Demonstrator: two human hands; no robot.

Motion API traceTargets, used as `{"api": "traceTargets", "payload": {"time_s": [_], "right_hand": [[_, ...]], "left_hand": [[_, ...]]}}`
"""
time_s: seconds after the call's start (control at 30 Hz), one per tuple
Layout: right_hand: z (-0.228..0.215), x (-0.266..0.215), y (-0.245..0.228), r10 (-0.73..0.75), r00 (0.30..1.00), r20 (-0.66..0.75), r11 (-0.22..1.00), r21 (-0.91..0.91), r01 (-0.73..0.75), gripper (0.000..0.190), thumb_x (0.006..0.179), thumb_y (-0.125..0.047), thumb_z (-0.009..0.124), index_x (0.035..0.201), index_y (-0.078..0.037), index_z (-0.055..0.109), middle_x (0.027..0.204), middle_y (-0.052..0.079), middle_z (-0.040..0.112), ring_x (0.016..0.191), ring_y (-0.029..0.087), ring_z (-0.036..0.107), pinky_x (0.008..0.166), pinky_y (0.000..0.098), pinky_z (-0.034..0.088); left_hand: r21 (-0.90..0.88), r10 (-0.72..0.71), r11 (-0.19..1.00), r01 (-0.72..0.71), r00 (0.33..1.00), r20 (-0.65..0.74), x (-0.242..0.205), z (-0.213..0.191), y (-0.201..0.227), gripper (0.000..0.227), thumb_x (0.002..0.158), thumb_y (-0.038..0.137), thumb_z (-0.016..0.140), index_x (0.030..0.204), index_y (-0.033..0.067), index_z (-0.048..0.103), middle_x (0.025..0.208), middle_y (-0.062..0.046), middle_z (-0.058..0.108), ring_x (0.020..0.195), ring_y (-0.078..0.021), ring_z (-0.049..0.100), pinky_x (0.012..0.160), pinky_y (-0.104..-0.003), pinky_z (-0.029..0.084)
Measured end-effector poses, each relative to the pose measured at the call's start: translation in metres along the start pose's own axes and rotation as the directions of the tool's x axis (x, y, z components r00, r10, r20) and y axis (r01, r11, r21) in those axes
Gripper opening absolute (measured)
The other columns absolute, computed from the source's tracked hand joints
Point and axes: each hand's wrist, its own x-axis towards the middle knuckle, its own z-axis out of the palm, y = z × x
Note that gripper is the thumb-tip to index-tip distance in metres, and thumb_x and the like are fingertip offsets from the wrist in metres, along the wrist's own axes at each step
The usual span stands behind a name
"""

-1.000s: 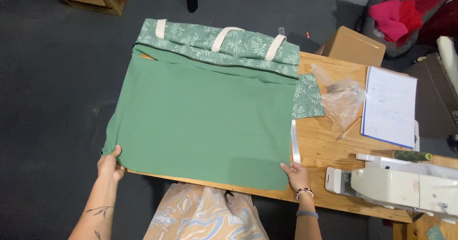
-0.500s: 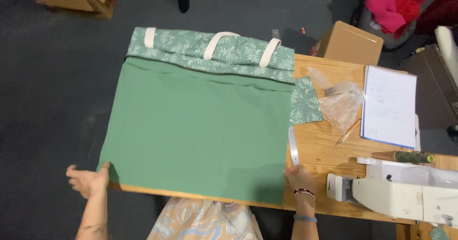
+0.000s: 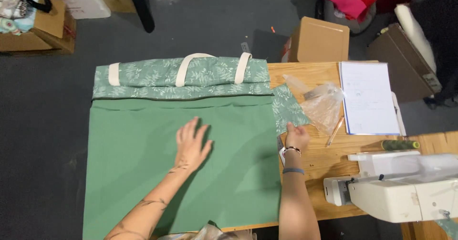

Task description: The person aligns and pins a white fabric strip along the top edge of a green tote bag using a metal ruler for guidance. They then flip the bag to inspect the interior and handle a small patterned fabric square before moving to a different table to pick up a finished bag.

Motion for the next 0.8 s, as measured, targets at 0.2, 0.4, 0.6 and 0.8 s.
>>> {"api": "traceTargets", "payload": {"time_s": [0.2,0.4,0.6,0.8], "right_hand": [[-0.054,-0.058,-0.080,-0.711,0.652,-0.264,0.690,-0.081,0.719,0.022,0.106,-0.026,0.069,0.107,-0.004,0.066,0.079,0.013,0.060,0.076,0.030,0.063,0.072,0.0405,0.051],[-0.114,-0.128,-0.137,-0.823,0.492,-0.284,0.523,-0.039,0.851,0.014,0.110,-0.023,0.063,0.113,-0.010,0.065,0.073,0.006,0.061,0.069,0.028,0.066,0.069,0.0331,0.054],[-0.130,-0.229,-0.148,-0.773,0.629,0.081,0.583,0.482,0.654,0.009,0.111,-0.011,0.046,0.103,-0.014,0.043,0.068,-0.008,0.029,0.057,0.002,0.024,0.055,0.0220,0.022],[-0.083,-0.300,-0.101,0.088,0.943,0.320,0.803,0.537,-0.257,0.024,0.101,-0.027,0.058,0.119,-0.012,0.057,0.121,0.005,0.065,0.117,0.021,0.062,0.104,0.0383,0.045]], "left_hand": [[-0.048,0.305,0.952,-0.301,0.947,0.102,-0.025,0.038,0.026,0.070,0.093,0.054,0.060,0.152,0.0206,0.045,0.164,-0.019,0.031,0.151,-0.0344,0.029,0.118,-0.063,0.018],[0.163,0.282,0.936,-0.312,0.941,0.185,-0.059,0.064,0.025,0.070,0.102,0.066,0.030,0.160,0.0252,0.029,0.168,-0.017,0.020,0.157,-0.0321,0.015,0.123,-0.064,0.007],[0.115,0.493,0.839,-0.531,0.834,0.248,-0.119,0.058,0.044,0.078,0.099,0.072,0.009,0.162,0.0266,0.009,0.170,-0.017,0.002,0.158,-0.0335,0.000,0.126,-0.061,-0.001],[-0.464,0.744,0.571,-0.677,0.666,-0.057,-0.217,0.088,0.027,0.025,0.104,0.010,0.058,0.125,0.0074,0.072,0.147,-0.019,0.058,0.138,-0.0355,0.054,0.117,-0.052,0.041]]}}
